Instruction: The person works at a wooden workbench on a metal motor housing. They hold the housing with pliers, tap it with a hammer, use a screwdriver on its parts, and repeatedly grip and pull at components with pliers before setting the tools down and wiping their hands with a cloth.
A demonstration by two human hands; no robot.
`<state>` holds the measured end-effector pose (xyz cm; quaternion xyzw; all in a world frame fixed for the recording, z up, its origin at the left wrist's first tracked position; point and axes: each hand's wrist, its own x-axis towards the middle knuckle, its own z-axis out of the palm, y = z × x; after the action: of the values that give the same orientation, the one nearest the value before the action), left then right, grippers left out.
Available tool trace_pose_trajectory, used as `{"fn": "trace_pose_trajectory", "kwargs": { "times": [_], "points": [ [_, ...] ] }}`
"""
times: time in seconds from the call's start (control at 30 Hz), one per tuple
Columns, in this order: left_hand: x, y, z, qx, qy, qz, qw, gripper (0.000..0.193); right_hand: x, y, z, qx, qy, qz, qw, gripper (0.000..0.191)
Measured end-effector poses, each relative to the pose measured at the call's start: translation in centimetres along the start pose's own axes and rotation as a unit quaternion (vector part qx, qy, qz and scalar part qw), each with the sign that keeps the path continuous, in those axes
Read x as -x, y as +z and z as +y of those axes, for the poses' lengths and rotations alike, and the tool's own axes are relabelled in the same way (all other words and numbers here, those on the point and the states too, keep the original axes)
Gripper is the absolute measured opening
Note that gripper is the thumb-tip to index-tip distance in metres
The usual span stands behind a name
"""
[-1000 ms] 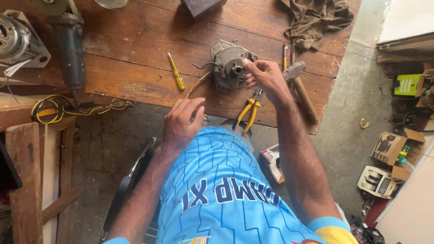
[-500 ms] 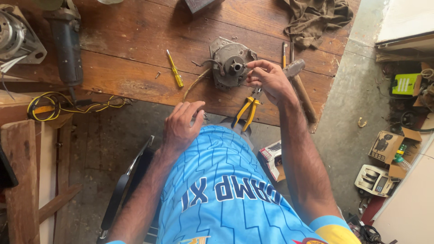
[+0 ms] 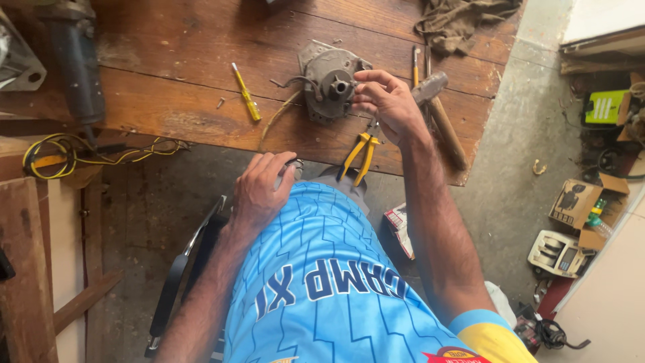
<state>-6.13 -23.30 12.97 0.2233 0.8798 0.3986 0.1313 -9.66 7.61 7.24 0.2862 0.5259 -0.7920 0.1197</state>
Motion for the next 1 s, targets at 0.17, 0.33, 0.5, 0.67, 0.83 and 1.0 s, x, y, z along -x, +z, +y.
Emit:
{"fn": "trace_pose_trajectory", "kwargs": {
  "times": [0.17,0.33,0.5,0.67,0.83,1.0],
  "points": [
    [0.2,0.7,0.4,-0.004,-0.004,-0.008,1.0,0.025,2.0,-2.3,4.3,0.335,-0.099,0.16,0.923,0.029],
    [0.5,1.6,0.8,-0.008,-0.022,-0.016,1.0,0.024,5.8,-1.5,10.3,0.576,-0.021,0.209,0.79,0.056],
    [0.0,3.3,2.3,-0.001,-0.008,-0.003,1.0,0.019,5.9,-1.0,11.5,0.581,-0.122,0.223,0.773,0.058],
    [-1.6,4.4,4.0,0.021,-0.094,0.023,0.995,0.03,5.9,-2.8,11.4,0.537,-0.097,0.209,0.812,0.05],
    [-5.1,5.3,5.0,0.008,-0.005,0.129,0.992,0.019,7.5,-6.5,11.7,0.046,0.031,0.114,0.992,0.033],
    [-10.4,7.4,5.0,-0.053,0.034,0.189,0.98,0.036,10.4,-7.5,9.1,-0.031,0.051,0.06,0.996,0.042]
  ]
}}
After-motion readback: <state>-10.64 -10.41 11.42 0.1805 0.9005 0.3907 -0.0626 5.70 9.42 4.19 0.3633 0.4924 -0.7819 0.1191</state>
